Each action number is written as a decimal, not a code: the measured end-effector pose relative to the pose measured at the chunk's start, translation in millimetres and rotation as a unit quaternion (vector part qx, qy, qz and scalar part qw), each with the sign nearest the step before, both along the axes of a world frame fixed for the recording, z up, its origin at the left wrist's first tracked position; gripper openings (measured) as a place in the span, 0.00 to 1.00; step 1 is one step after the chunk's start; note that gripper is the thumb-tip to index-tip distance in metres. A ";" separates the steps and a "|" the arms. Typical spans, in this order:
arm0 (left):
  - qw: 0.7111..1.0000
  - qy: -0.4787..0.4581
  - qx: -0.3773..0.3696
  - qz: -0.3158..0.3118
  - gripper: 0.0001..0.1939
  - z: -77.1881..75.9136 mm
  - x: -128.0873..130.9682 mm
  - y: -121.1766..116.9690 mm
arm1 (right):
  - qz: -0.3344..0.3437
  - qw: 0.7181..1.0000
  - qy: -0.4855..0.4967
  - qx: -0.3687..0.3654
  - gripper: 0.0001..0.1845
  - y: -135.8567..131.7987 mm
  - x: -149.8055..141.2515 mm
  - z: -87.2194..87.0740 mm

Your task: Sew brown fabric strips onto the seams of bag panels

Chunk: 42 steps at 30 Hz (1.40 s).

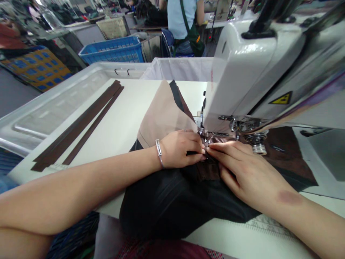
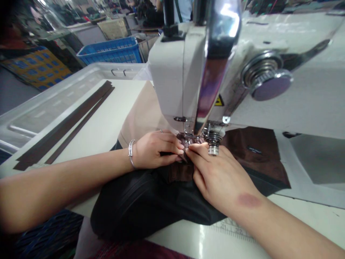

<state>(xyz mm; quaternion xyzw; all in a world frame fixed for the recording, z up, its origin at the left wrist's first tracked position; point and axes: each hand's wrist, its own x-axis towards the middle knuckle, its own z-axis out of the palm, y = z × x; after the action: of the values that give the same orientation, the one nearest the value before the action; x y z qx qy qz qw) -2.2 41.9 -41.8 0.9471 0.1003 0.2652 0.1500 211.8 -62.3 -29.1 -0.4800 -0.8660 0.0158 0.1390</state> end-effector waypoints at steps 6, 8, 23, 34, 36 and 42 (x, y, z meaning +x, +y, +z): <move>1.000 0.004 -0.007 0.000 0.11 1.3 1.8 4.2 | 0.003 1.000 0.004 -0.003 0.21 6.0 2.7 0.2; 1.000 0.003 -0.011 -0.001 0.11 1.6 1.8 4.2 | 0.005 1.000 0.006 -0.003 0.21 6.5 2.9 0.4; 1.000 0.006 -0.026 0.001 0.10 2.9 0.2 3.9 | 0.005 1.000 0.003 0.006 0.20 9.1 1.1 3.7; 0.999 0.033 -0.033 -0.001 0.11 4.6 0.3 7.1 | -0.002 1.000 -0.010 0.005 0.20 10.2 -2.3 7.6; 0.997 0.063 -0.038 -0.006 0.09 10.2 0.1 8.6 | -0.007 1.000 -0.012 -0.002 0.20 10.3 -3.5 7.8; 0.975 0.222 -0.024 0.003 0.11 39.0 4.5 13.2 | -0.024 1.000 -0.010 -0.006 0.17 10.3 -8.6 9.7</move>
<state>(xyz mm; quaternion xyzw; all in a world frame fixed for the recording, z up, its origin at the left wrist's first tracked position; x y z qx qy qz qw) 2.3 55.1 -2.8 0.9783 0.1399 0.0461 0.1460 203.2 -52.0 -19.4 -0.5014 -0.8556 0.0130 0.1275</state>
